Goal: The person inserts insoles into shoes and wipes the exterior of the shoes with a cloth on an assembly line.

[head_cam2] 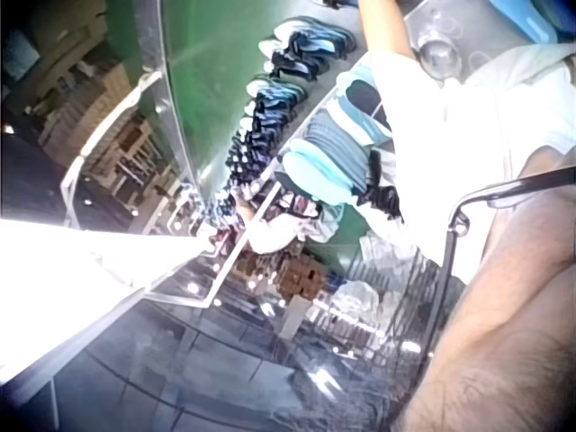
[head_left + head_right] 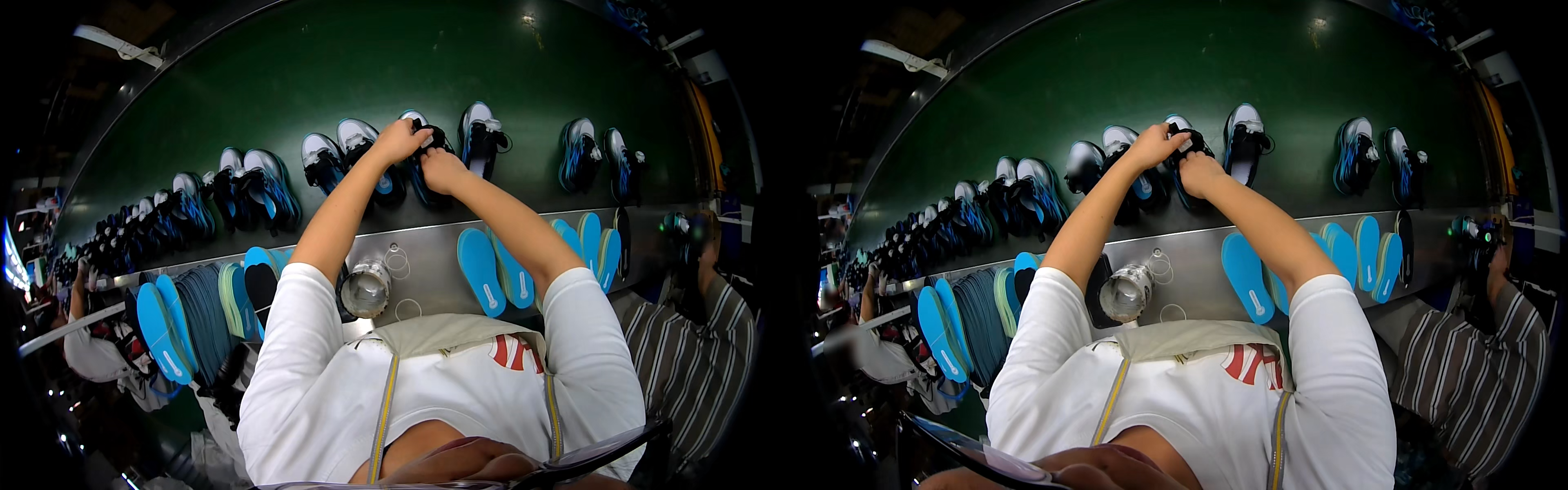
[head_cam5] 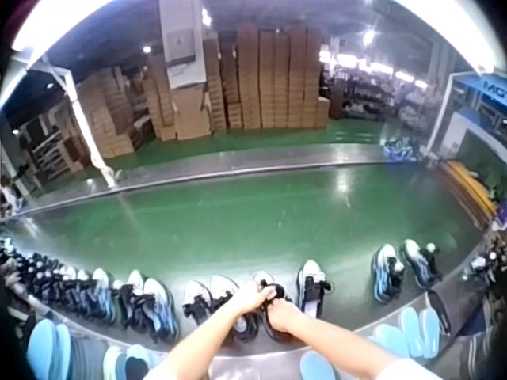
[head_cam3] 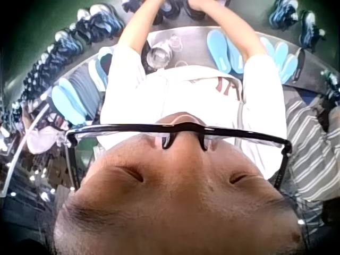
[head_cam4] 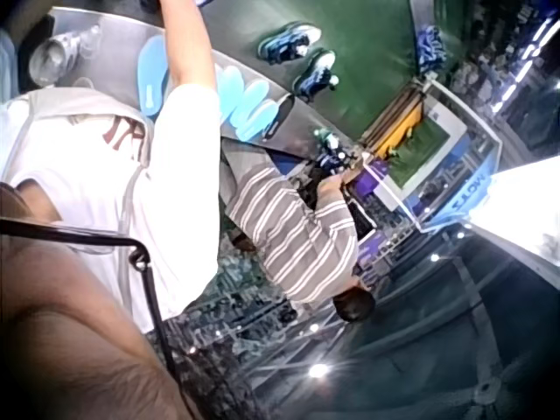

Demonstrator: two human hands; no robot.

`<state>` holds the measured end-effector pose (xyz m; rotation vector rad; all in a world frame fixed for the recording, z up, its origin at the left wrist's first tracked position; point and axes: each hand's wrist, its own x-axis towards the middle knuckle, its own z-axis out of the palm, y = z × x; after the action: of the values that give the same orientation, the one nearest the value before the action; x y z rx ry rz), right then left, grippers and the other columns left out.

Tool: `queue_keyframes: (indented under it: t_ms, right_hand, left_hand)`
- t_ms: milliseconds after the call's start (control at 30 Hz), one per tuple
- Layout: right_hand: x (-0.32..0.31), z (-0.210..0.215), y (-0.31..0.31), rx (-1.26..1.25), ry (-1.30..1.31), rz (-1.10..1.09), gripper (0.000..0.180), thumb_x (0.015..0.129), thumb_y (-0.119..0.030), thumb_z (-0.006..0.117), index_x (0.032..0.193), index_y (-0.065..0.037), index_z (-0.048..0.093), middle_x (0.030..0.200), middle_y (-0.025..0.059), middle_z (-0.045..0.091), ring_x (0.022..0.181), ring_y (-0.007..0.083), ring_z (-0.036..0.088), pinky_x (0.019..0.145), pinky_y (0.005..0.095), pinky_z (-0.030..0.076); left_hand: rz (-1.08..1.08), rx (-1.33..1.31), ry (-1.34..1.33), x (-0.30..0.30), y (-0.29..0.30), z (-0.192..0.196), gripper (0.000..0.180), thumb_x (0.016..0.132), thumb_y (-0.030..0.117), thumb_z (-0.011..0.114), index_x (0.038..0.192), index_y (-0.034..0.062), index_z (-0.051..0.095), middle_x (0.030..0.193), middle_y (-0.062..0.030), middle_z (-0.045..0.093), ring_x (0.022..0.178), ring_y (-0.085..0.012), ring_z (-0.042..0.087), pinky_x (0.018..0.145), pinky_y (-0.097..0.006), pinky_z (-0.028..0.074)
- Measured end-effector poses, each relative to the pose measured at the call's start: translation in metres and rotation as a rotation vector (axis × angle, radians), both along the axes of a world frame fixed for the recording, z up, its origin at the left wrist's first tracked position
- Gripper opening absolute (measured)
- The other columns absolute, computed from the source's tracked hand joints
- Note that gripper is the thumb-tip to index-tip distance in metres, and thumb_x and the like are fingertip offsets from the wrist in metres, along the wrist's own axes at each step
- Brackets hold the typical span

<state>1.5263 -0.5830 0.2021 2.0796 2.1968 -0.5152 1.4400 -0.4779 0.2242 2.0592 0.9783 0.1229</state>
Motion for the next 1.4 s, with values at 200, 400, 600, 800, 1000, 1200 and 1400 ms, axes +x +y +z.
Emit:
queue_keyframes:
  t_ms: [200,400,600,800,1000,1200,1400]
  right_hand:
    - [0.006,0.000,0.024,-0.431,-0.145,0.273,0.029,0.071,-0.016,0.044,0.092,-0.002,0.056,0.103,0.0162,0.051,0.096,0.0253,0.047,0.082,0.0327,0.037]
    - [-0.010,0.053,0.027,-0.465,-0.347,0.527,0.030,0.063,-0.020,0.058,0.090,-0.005,0.058,0.098,0.0120,0.054,0.094,0.0235,0.050,0.078,0.0324,0.039]
    - [0.005,0.020,0.025,-0.336,-0.223,0.426,0.024,0.060,-0.018,0.061,0.079,-0.004,0.060,0.083,0.0106,0.059,0.075,0.0232,0.057,0.067,0.0334,0.044]
    - [-0.004,0.040,-0.010,-0.450,0.156,0.305,0.050,0.076,-0.035,0.025,0.064,-0.001,0.058,0.066,0.0136,0.056,0.078,0.0258,0.053,0.096,0.0450,0.007]
    - [-0.007,0.022,-0.046,0.015,0.164,0.032,0.038,0.072,-0.026,0.042,0.097,0.000,0.052,0.081,0.0144,0.057,0.090,0.0233,0.050,0.097,0.0404,0.013]
    - [0.015,0.022,-0.175,0.585,0.396,-0.505,0.040,0.064,-0.011,0.054,0.102,-0.001,0.045,0.106,0.0161,0.044,0.099,0.0315,0.041,0.083,0.0380,0.033]
    - [0.022,0.051,-0.287,0.231,0.041,-0.735,0.041,0.065,-0.018,0.061,0.098,0.001,0.045,0.101,0.0181,0.041,0.092,0.0336,0.039,0.078,0.0391,0.034]
  left_hand:
    - [0.104,0.310,-0.102,0.000,-0.018,0.016,0.038,0.070,0.029,0.056,0.092,0.0013,0.044,0.074,-0.0185,0.056,0.070,-0.0348,0.054,0.060,-0.039,0.043]
    - [-0.138,0.759,-0.105,-0.001,-0.022,0.002,0.020,0.069,0.014,0.053,0.084,0.0079,0.042,0.065,-0.0106,0.051,0.057,-0.0273,0.054,0.050,-0.038,0.042]
    - [-0.288,0.798,-0.019,0.003,-0.026,0.000,0.018,0.067,0.016,0.055,0.080,0.0075,0.046,0.070,-0.0102,0.051,0.061,-0.0266,0.054,0.052,-0.036,0.043]
    - [-0.343,0.648,0.068,-0.005,-0.017,-0.003,0.024,0.067,0.020,0.059,0.079,0.0041,0.045,0.076,-0.0129,0.050,0.067,-0.0285,0.054,0.056,-0.037,0.044]
    - [-0.522,0.879,0.186,0.004,-0.019,0.004,0.014,0.070,0.015,0.048,0.080,0.0060,0.047,0.074,-0.0103,0.050,0.065,-0.0245,0.054,0.054,-0.033,0.044]
    - [-0.679,0.853,0.298,0.003,-0.017,0.004,0.014,0.069,0.011,0.044,0.081,0.0050,0.048,0.075,-0.0091,0.051,0.068,-0.0231,0.055,0.056,-0.033,0.044]
    - [-0.303,0.472,-0.013,-0.014,-0.014,0.010,0.015,0.073,0.014,0.045,0.077,0.0001,0.044,0.074,-0.0188,0.051,0.068,-0.0345,0.051,0.060,-0.040,0.041]
